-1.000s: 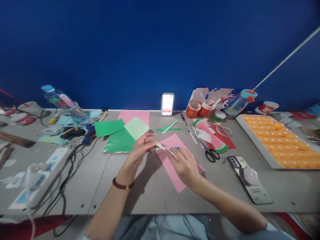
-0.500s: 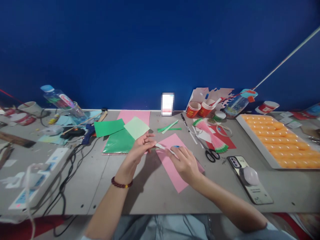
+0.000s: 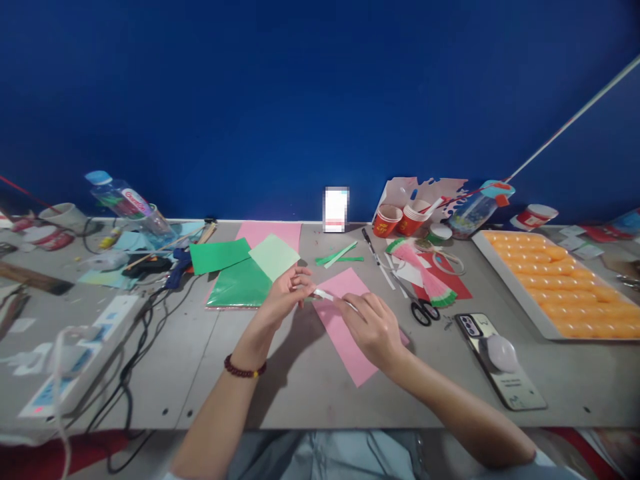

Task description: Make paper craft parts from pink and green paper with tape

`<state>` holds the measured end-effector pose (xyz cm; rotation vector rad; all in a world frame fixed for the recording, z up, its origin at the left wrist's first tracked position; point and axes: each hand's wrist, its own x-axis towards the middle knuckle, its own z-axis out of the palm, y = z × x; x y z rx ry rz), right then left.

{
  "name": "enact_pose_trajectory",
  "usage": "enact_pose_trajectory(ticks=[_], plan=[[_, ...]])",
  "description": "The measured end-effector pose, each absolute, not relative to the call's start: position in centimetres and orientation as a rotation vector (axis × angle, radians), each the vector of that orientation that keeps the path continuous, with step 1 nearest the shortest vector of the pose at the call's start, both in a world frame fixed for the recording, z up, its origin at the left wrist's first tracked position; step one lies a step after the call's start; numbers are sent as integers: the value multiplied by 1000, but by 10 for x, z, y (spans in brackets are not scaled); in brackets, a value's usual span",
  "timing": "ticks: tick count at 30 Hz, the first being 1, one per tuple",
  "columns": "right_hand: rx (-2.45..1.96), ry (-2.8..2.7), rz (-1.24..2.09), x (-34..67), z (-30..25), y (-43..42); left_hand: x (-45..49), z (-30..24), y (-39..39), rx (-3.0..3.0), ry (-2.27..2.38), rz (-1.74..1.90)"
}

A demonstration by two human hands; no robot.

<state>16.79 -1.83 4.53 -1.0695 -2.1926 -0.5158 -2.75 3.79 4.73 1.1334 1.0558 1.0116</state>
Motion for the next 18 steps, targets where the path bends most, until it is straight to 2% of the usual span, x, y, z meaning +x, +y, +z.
enact_pose_trajectory(ticks=[13, 18], plan=[[-1093, -2178, -426, 167, 42, -19, -16, 49, 30, 949, 930, 1135], [-1134, -2111, -377, 167, 40, -18, -15, 47, 30, 859, 858, 1070]])
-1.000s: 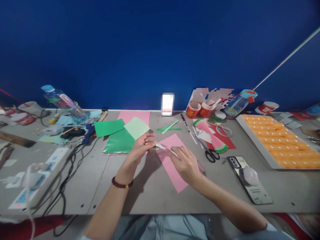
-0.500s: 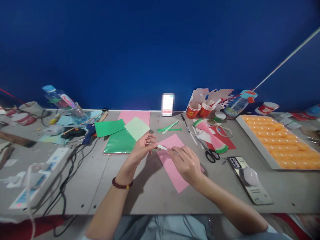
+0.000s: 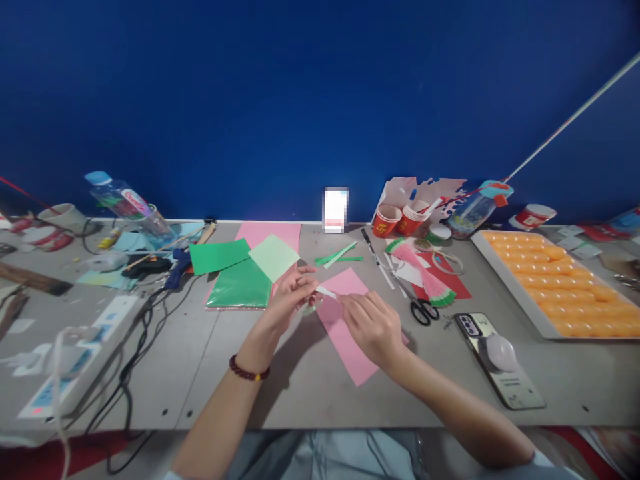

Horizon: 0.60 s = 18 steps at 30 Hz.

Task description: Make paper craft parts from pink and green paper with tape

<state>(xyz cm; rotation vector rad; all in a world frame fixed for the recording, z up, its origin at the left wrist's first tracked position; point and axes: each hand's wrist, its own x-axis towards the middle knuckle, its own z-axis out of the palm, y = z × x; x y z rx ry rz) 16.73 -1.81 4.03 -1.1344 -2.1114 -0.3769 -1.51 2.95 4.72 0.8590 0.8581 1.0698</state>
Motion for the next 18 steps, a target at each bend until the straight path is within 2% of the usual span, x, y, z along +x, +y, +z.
enact_pose_trajectory(ticks=[18], plan=[[-1093, -2152, -472, 167, 40, -18, -20, 46, 35, 671, 907, 1054]])
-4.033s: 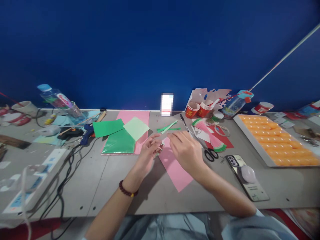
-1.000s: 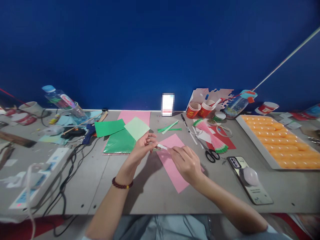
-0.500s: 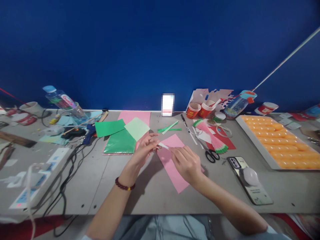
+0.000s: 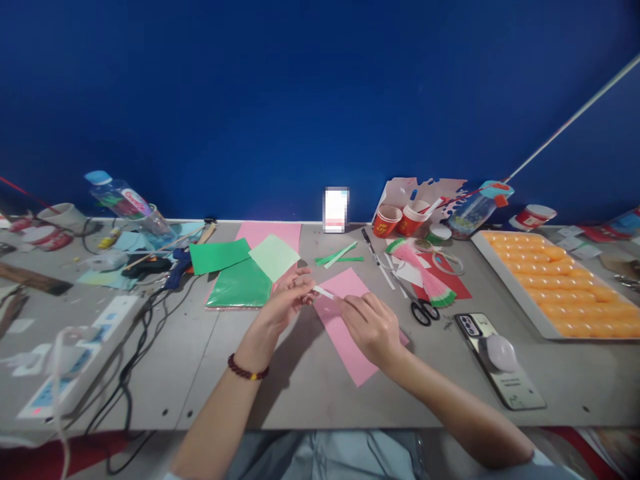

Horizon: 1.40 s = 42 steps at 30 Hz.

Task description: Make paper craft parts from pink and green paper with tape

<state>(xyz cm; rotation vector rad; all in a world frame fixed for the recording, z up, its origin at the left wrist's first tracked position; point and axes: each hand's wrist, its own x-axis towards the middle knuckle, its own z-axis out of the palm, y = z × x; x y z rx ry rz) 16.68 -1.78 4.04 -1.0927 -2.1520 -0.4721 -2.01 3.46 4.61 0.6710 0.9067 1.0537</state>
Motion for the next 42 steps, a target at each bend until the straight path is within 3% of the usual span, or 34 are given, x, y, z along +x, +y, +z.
enact_pose_trajectory(ticks=[18, 42], plan=[[-1059, -2162, -599, 168, 41, -15, -16, 39, 33, 1035, 953, 1070], [-1012, -2170, -602, 167, 39, -14, -12, 41, 30, 1088, 1021, 1152]])
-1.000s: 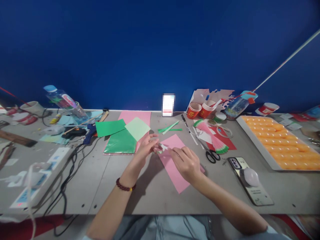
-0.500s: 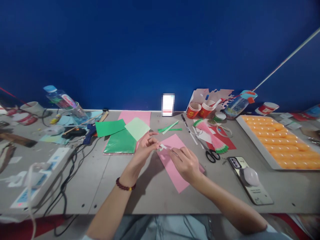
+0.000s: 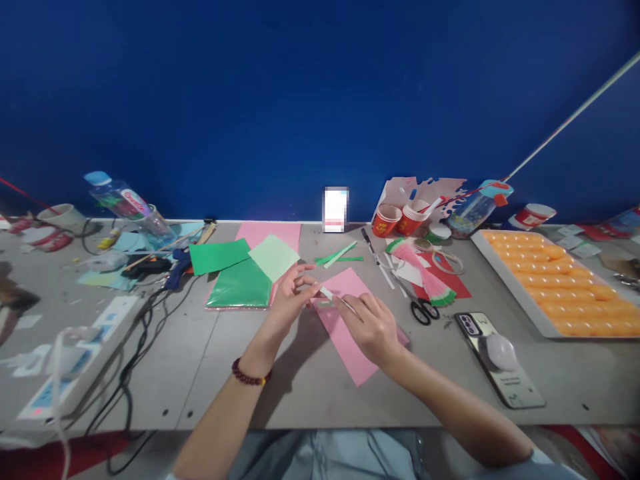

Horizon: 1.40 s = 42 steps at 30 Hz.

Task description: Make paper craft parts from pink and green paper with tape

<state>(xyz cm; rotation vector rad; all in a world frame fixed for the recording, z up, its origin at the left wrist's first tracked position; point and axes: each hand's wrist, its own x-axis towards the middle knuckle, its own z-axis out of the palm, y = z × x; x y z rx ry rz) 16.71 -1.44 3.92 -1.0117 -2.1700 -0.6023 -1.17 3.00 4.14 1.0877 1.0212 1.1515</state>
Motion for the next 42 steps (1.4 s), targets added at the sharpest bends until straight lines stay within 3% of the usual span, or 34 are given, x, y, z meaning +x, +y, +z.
enact_pose_trajectory(ticks=[42], plan=[[-1074, -2217, -572, 167, 36, -13, -7, 43, 28, 989, 1069, 1247]])
